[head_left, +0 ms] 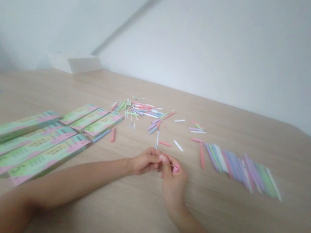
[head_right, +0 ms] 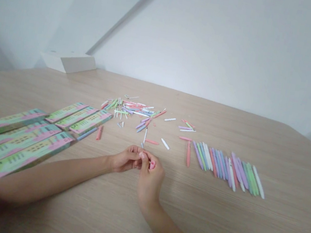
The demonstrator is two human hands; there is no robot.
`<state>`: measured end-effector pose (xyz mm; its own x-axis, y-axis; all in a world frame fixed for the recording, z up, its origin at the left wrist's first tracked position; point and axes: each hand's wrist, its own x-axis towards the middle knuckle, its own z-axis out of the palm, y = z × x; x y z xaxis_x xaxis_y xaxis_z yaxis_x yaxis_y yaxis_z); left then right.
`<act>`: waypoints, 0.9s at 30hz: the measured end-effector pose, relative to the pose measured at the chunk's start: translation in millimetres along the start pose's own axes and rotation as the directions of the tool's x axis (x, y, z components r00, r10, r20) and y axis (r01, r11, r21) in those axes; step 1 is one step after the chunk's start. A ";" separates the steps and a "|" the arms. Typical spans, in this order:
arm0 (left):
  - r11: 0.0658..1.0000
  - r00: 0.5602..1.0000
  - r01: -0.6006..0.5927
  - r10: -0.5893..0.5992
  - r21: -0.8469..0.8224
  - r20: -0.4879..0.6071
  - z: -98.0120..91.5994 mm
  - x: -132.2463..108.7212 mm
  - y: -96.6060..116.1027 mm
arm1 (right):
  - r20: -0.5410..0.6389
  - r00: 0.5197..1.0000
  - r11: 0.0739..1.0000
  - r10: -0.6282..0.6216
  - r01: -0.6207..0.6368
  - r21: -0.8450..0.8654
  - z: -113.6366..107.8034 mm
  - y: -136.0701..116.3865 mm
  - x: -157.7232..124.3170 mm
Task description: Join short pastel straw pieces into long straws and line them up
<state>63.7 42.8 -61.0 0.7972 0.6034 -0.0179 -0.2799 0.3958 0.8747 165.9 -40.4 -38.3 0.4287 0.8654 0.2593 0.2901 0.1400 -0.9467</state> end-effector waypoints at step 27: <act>0.061 0.949 0.052 0.307 0.997 -0.069 -37.5 338.6 46.6 | -0.357 0.929 0.965 -0.100 0.002 -0.264 -44.7 37.8 64.5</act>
<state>300.6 291.5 -44.4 0.6341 0.7418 0.2185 0.5579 -0.6345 0.5349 242.8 -0.8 -48.8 0.6745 0.6183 0.4035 0.5065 0.0101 -0.8622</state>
